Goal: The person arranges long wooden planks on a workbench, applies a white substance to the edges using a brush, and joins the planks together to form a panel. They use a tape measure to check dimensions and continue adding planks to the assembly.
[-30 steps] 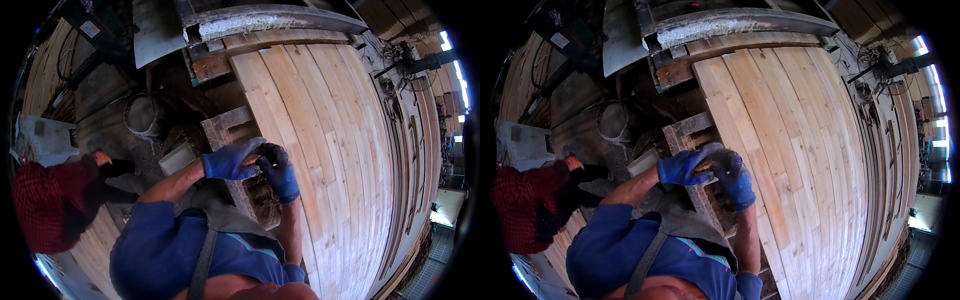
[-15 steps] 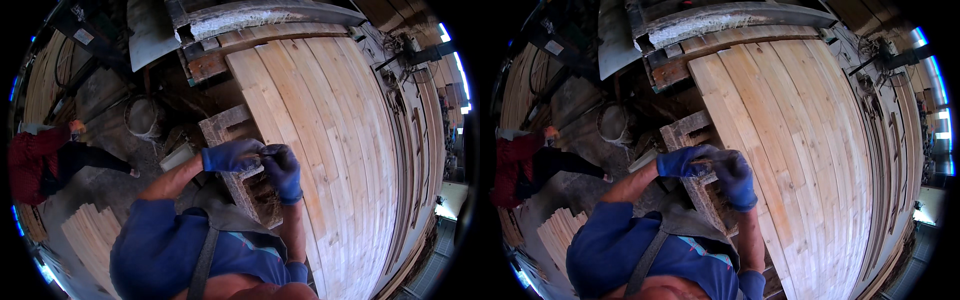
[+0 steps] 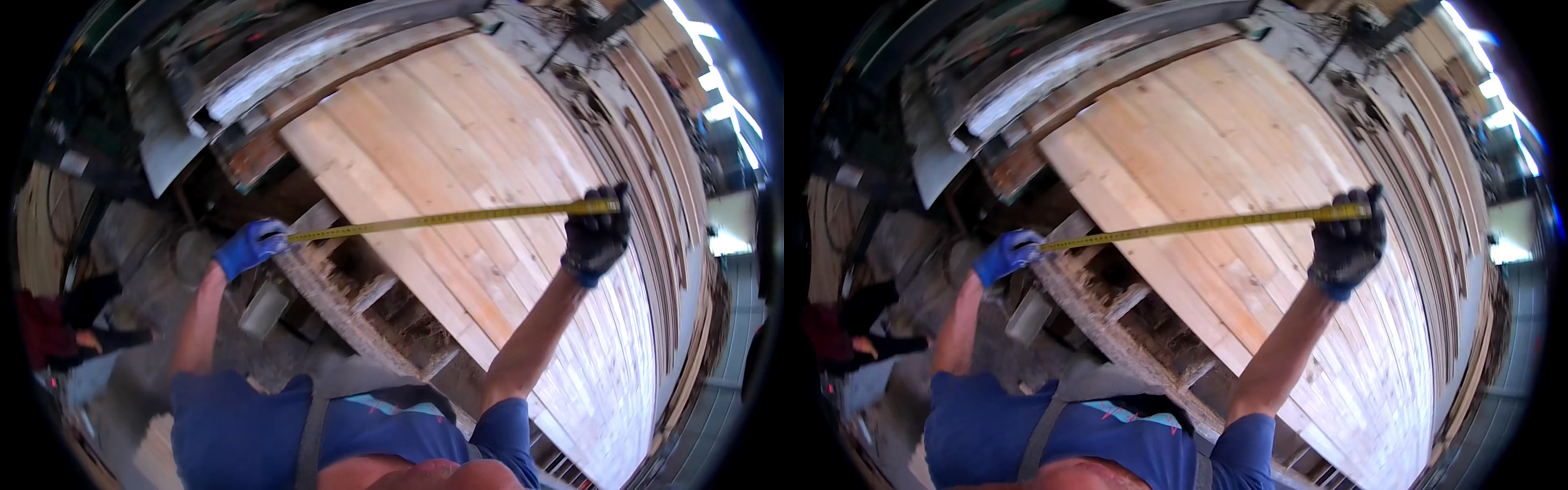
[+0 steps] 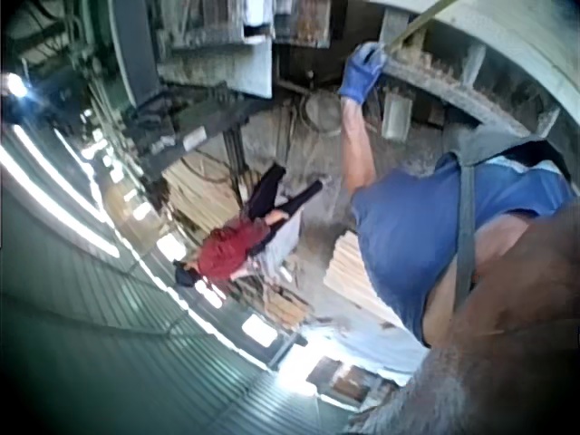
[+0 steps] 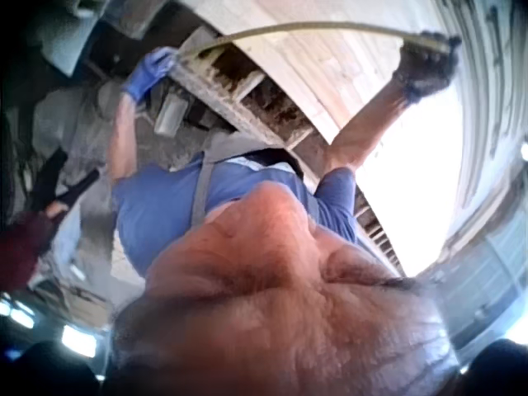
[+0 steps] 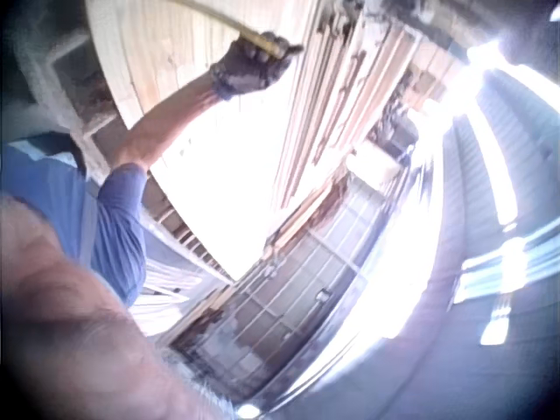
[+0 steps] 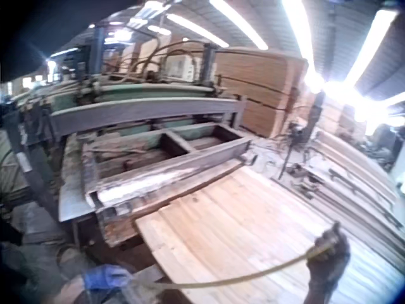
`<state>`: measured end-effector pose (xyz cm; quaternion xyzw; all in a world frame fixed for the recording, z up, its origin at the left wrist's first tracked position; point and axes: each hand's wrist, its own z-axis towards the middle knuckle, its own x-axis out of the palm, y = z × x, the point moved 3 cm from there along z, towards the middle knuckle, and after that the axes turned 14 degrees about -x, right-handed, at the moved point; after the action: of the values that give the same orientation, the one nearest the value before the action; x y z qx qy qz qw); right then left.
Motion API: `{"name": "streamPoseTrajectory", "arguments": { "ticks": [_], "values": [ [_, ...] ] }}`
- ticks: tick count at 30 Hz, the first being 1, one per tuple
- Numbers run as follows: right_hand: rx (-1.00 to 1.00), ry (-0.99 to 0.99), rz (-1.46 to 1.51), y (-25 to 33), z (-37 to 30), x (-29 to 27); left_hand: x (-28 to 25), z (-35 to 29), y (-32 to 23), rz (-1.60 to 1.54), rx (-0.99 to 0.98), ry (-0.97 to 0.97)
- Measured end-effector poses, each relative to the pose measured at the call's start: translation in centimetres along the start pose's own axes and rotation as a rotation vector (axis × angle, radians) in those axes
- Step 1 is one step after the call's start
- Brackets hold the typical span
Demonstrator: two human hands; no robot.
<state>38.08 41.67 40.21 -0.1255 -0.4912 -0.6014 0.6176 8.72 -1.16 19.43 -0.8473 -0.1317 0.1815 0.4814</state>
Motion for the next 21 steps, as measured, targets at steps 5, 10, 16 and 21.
{"name": "streamPoseTrajectory", "arguments": {
  "ticks": [5, 10, 16, 21],
  "values": [
    [0.074, -0.201, -0.569, -3.6, 0.0, -4.8, -2.1, 10.0, -2.3, -0.283, -0.097, 0.051],
    [0.396, -0.064, -1.011, -11.6, -12.9, -9.5, -3.3, 22.2, -8.8, -0.413, -0.354, 0.043],
    [0.403, 0.044, -1.591, -8.2, -23.4, -7.1, -2.0, 31.7, -17.7, -0.023, -0.512, -0.092],
    [0.487, 0.079, -1.767, -6.4, -27.2, -5.7, -0.9, 38.8, -21.6, -0.065, -0.600, -0.076]
  ]
}}
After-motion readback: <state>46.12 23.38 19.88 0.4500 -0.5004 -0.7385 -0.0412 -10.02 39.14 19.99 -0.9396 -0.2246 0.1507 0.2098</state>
